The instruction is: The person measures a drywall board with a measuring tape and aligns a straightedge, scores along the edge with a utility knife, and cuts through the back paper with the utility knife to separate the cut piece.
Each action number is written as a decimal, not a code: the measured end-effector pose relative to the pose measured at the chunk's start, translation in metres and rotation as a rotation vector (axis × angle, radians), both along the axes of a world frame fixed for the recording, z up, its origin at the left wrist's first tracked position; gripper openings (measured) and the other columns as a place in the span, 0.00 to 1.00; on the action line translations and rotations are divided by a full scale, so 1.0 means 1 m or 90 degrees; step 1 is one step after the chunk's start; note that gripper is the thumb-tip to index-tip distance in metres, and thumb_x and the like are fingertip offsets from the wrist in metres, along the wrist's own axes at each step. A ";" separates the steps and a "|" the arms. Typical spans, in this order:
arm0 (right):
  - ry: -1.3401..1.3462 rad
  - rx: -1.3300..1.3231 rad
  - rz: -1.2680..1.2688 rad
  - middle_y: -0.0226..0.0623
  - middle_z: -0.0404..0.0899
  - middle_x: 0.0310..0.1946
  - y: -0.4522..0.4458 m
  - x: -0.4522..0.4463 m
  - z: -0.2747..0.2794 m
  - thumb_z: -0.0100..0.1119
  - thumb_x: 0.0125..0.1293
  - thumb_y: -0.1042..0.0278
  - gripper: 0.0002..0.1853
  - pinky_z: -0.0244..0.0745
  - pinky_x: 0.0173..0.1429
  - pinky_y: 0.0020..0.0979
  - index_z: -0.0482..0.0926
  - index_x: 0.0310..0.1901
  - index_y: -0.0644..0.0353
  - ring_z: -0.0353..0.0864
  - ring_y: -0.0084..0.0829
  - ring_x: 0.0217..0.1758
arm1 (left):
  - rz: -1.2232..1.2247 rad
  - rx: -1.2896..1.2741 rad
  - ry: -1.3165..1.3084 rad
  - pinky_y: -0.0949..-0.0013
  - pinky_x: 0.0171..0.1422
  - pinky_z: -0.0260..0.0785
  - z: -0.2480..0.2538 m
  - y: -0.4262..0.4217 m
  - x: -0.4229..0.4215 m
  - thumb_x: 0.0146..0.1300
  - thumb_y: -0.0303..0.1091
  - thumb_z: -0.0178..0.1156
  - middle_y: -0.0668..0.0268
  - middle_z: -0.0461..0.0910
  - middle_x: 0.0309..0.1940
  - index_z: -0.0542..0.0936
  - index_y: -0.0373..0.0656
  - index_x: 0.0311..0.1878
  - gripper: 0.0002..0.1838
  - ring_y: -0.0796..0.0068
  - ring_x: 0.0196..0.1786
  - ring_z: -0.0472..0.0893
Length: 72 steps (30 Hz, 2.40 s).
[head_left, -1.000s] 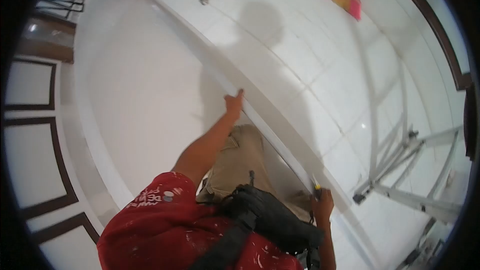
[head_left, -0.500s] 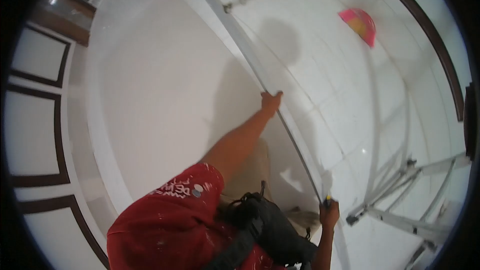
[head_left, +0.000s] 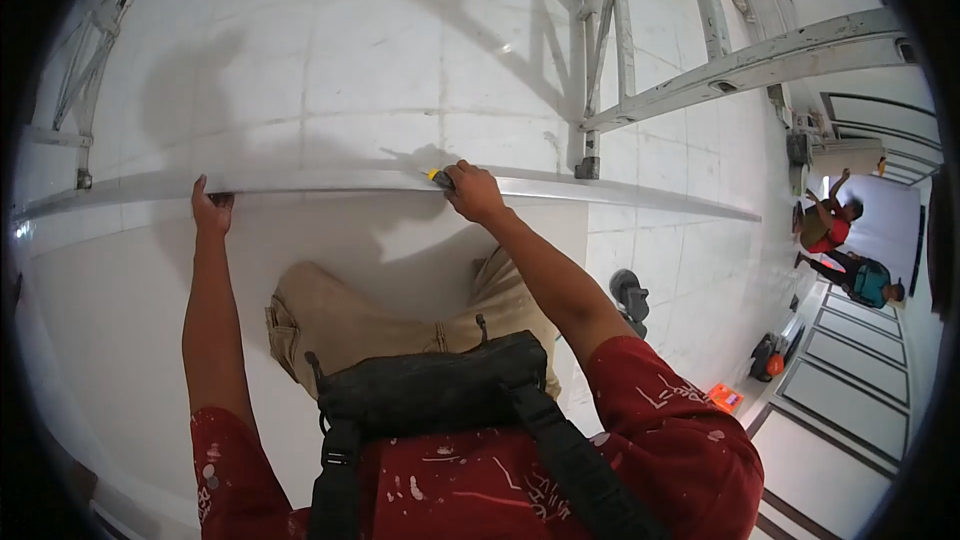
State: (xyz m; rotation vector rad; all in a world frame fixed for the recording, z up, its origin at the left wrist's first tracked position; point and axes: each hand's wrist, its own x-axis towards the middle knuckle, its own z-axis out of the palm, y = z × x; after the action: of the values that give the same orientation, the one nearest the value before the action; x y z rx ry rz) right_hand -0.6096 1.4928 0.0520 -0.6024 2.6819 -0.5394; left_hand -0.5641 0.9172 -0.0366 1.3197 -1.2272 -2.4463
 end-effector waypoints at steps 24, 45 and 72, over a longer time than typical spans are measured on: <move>0.116 0.012 0.112 0.41 0.80 0.38 -0.097 -0.020 0.051 0.66 0.56 0.66 0.12 0.67 0.56 0.49 0.79 0.40 0.59 0.82 0.45 0.44 | -0.481 -0.762 -0.515 0.51 0.85 0.40 -0.031 0.091 0.313 0.64 0.53 0.64 0.40 0.45 0.79 0.46 0.29 0.79 0.54 0.44 0.83 0.41; 0.143 0.121 0.117 0.43 0.80 0.43 -0.086 -0.084 0.047 0.69 0.59 0.59 0.18 0.77 0.48 0.51 0.79 0.47 0.58 0.83 0.49 0.43 | -0.584 -0.687 -0.640 0.38 0.76 0.55 0.033 0.155 0.264 0.52 0.50 0.76 0.44 0.31 0.82 0.35 0.31 0.79 0.69 0.45 0.83 0.38; 0.111 0.065 0.034 0.48 0.79 0.47 -0.131 -0.117 0.033 0.74 0.58 0.59 0.21 0.79 0.51 0.50 0.78 0.47 0.61 0.83 0.52 0.49 | -0.571 -0.690 -0.632 0.36 0.76 0.55 0.036 0.160 0.272 0.50 0.48 0.78 0.44 0.32 0.82 0.37 0.31 0.80 0.69 0.46 0.84 0.38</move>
State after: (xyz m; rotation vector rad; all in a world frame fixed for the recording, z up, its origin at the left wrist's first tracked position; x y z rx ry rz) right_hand -0.7268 1.3617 0.0853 -0.7202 2.8253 -0.3474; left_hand -0.2921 1.0768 -0.0010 1.7005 -3.1754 -0.6121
